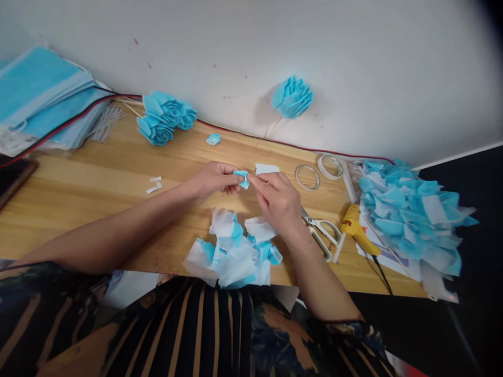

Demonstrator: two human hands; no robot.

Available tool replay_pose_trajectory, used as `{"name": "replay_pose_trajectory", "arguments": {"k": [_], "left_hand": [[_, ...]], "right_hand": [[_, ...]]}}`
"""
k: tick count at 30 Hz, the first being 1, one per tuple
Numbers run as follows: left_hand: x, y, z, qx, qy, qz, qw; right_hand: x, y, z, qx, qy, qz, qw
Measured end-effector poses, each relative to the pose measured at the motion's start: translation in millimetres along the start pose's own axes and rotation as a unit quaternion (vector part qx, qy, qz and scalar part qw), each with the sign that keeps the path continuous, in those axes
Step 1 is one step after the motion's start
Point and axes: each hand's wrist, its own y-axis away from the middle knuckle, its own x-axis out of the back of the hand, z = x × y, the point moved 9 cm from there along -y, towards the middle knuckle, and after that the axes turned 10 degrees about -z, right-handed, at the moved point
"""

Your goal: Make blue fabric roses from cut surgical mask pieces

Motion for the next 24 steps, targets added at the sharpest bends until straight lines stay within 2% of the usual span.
{"name": "replay_pose_trajectory", "arguments": {"k": [4,11,17,21,24], "left_hand": [[-0.4,0.2,-0.3,0.002,0.011,0.001,1.000],[-3.2,-2.0,-1.6,-0.032,0.062,-0.034,0.997],[1.1,-2.1,-2.4,-0.021,0.029,-0.001,0.999],[3.2,-0.4,1.5,-0.022,-0.018,0.016,0.999],[3.2,0.3,3.9,-0.027,-0.038,0.014,0.999]], "right_hand": [[-0.3,-0.3,-1.3,0.001,0.033,0.000,0.999],[2.0,-0.4,-1.1,-0.005,0.062,0.017,0.998],[-1.1,-1.1,-2.9,-0.008,0.070,0.014,0.997],[-0.5,-1.3,4.5,-0.029,-0.036,0.023,0.999],[1.5,1.9,22.7,-0.103,-0.162,0.052,0.980]]}}
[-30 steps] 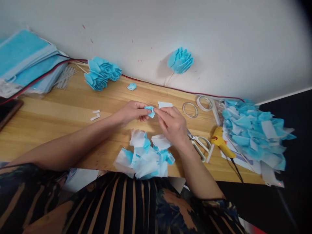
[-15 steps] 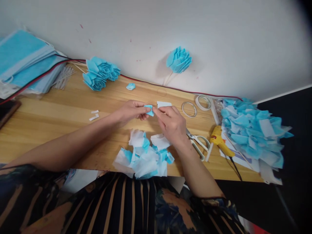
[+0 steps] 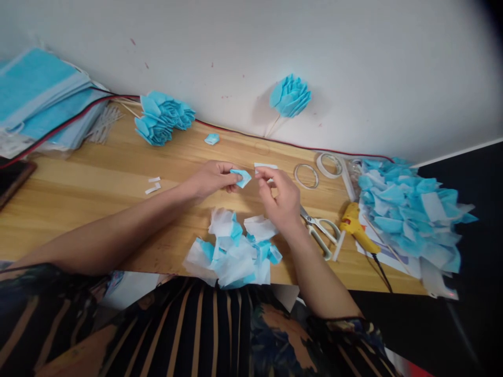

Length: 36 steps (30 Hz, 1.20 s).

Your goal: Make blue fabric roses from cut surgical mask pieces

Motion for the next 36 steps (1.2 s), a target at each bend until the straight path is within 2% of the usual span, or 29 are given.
{"name": "replay_pose_trajectory", "arguments": {"k": [4,8,11,18,25,29,36], "left_hand": [[-2.4,-0.5,2.1,-0.012,-0.012,-0.017,1.000],[-5.1,-2.0,1.4,-0.019,-0.025,-0.029,0.999],[-7.5,-3.3,1.6,-0.031,-0.051,-0.036,0.998],[-8.3,-3.7,-1.0,-0.032,-0.076,-0.038,0.996],[-12.2,-2.1,2.9,-0.037,-0.039,-0.075,0.996],[-6.8,-2.3,3.8,-0.043,-0.016,-0.053,0.998],[-2.9,-3.2,1.7,-0.044,-0.014,-0.025,0.999]], "right_hand": [[-4.2,1.7,24.3,-0.101,-0.127,-0.002,0.987],[-26.3,4.0,43.4,-0.173,-0.295,-0.049,0.939],[-39.0,5.3,46.9,-0.200,-0.364,-0.079,0.906],[-45.6,5.2,41.4,-0.215,-0.421,-0.107,0.875],[-45.4,2.8,44.5,-0.203,-0.432,-0.100,0.873],[-41.3,2.1,43.4,-0.203,-0.403,-0.102,0.886],[-42.8,2.2,42.0,-0.197,-0.406,-0.103,0.887]]}}
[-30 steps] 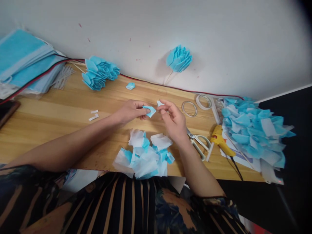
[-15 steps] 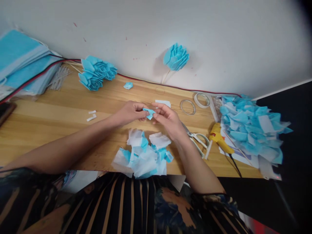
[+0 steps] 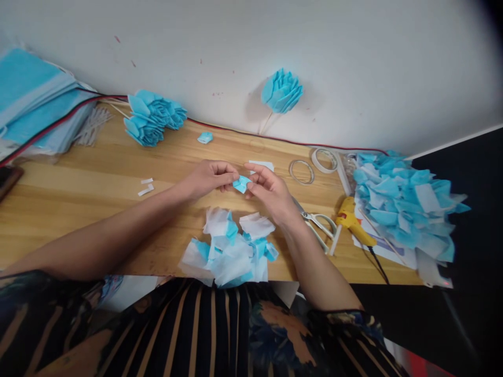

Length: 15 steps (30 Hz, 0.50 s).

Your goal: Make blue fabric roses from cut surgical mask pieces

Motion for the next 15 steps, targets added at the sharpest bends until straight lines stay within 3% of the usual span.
{"name": "replay_pose_trajectory", "arguments": {"k": [9,15], "left_hand": [[-7.2,0.7,-3.5,0.019,0.107,-0.034,0.993],[-8.2,-0.7,-4.6,0.006,0.171,-0.049,0.984]], "right_hand": [[-3.5,-1.5,-3.3,0.027,0.048,-0.018,0.998],[1.8,-2.0,-1.0,0.028,-0.014,0.009,0.999]]}}
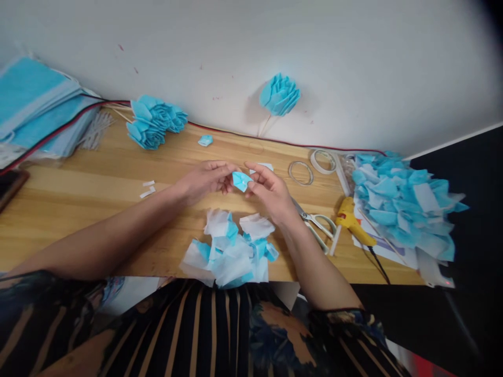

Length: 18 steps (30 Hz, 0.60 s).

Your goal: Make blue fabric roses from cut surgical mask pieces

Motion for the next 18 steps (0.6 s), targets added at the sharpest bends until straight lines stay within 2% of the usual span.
{"name": "replay_pose_trajectory", "arguments": {"k": [5,11,18], "left_hand": [[-4.8,0.9,0.4,-0.003,-0.015,-0.005,1.000],[-8.7,-0.1,-0.8,-0.019,-0.099,-0.015,0.995],[-3.6,-0.6,-2.1,-0.013,-0.111,0.012,0.994]], "right_hand": [[8.2,-0.5,6.9,-0.006,-0.035,0.049,0.998],[0.7,-1.1,7.8,-0.005,-0.018,0.045,0.999],[-9.9,-0.1,4.7,-0.001,-0.013,0.043,0.999]]}}
